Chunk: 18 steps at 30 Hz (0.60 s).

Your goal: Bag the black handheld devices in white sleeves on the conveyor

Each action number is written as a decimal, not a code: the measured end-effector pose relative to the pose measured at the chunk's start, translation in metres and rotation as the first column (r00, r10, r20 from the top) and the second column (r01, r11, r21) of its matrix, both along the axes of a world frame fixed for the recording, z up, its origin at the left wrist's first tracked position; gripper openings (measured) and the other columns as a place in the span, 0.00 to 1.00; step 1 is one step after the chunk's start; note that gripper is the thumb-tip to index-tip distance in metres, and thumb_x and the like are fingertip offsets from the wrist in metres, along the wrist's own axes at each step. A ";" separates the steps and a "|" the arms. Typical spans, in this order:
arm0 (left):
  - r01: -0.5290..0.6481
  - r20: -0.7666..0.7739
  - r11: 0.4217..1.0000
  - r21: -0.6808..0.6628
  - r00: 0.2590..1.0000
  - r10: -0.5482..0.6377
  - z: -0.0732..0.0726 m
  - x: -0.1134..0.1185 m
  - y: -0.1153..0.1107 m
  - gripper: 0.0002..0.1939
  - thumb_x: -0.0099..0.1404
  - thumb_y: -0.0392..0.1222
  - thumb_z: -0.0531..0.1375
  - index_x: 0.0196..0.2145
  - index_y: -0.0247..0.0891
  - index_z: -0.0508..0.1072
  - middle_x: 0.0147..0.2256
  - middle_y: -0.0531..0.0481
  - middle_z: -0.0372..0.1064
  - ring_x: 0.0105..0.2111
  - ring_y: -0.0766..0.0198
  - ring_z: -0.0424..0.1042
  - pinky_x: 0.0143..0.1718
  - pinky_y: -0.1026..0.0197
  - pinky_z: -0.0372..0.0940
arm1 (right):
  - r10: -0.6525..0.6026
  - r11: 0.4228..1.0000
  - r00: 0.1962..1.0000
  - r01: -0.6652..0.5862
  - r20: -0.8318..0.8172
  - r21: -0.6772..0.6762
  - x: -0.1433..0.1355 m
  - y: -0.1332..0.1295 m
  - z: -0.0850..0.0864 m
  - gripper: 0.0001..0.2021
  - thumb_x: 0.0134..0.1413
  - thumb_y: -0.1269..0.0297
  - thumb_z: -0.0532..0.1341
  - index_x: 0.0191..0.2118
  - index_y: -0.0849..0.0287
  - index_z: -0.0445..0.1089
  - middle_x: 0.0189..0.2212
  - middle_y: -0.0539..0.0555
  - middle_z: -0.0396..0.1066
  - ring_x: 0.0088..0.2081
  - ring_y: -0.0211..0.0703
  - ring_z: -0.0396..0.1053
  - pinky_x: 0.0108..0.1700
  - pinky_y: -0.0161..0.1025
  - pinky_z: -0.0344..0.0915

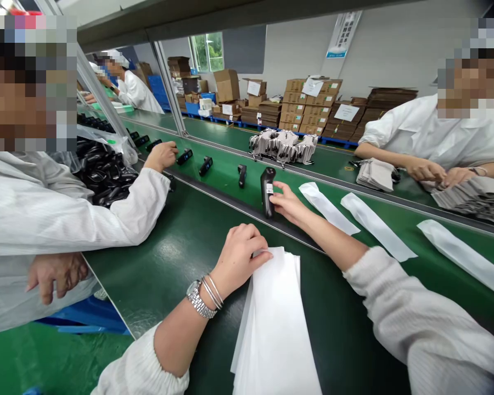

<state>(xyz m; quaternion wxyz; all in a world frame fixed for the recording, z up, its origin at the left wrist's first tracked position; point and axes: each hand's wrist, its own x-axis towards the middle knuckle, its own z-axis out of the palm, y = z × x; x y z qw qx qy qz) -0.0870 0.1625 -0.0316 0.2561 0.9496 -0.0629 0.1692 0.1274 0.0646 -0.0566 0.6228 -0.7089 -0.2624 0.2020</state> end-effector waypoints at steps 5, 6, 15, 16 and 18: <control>-0.027 0.027 0.998 -0.062 0.999 0.029 0.002 -0.001 -0.002 0.08 0.60 0.44 0.64 0.28 0.38 0.71 0.36 0.52 0.64 0.40 0.63 0.64 0.45 0.55 0.57 | 0.295 0.907 0.939 -0.217 -0.176 0.362 -0.057 -0.042 0.023 0.48 0.42 0.66 0.69 0.62 0.39 0.38 0.43 0.49 0.68 0.38 0.43 0.74 0.43 0.48 0.70; -0.021 0.029 0.995 -0.095 0.999 0.024 0.003 -0.002 -0.003 0.08 0.60 0.43 0.64 0.28 0.39 0.71 0.36 0.51 0.64 0.40 0.62 0.64 0.45 0.55 0.57 | 0.304 0.904 0.936 -0.226 -0.175 0.362 -0.063 -0.046 0.024 0.49 0.42 0.66 0.70 0.62 0.38 0.37 0.43 0.50 0.68 0.38 0.43 0.74 0.43 0.49 0.70; 0.027 0.164 0.912 -0.409 0.985 0.045 0.013 -0.007 -0.009 0.04 0.62 0.40 0.61 0.30 0.38 0.71 0.38 0.49 0.58 0.42 0.64 0.63 0.48 0.59 0.62 | 0.375 0.914 0.925 -0.380 0.063 0.141 -0.093 -0.052 0.020 0.20 0.58 0.50 0.59 0.52 0.53 0.68 0.50 0.56 0.67 0.49 0.46 0.67 0.48 0.43 0.66; 0.005 0.184 0.902 -0.432 0.979 0.083 0.013 -0.007 -0.009 0.05 0.63 0.40 0.61 0.30 0.38 0.71 0.38 0.49 0.57 0.42 0.64 0.62 0.48 0.60 0.62 | 0.411 0.901 0.908 -0.418 0.079 0.118 -0.098 -0.053 0.021 0.19 0.59 0.48 0.57 0.48 0.55 0.71 0.49 0.56 0.68 0.50 0.47 0.66 0.49 0.44 0.65; -0.062 0.191 0.876 -0.478 0.966 0.172 0.012 -0.007 -0.007 0.05 0.63 0.40 0.60 0.30 0.38 0.70 0.37 0.50 0.57 0.41 0.65 0.62 0.48 0.60 0.62 | 0.503 0.859 0.863 -0.506 0.052 0.083 -0.107 -0.053 0.022 0.19 0.57 0.46 0.59 0.42 0.58 0.73 0.43 0.55 0.71 0.46 0.47 0.68 0.47 0.43 0.65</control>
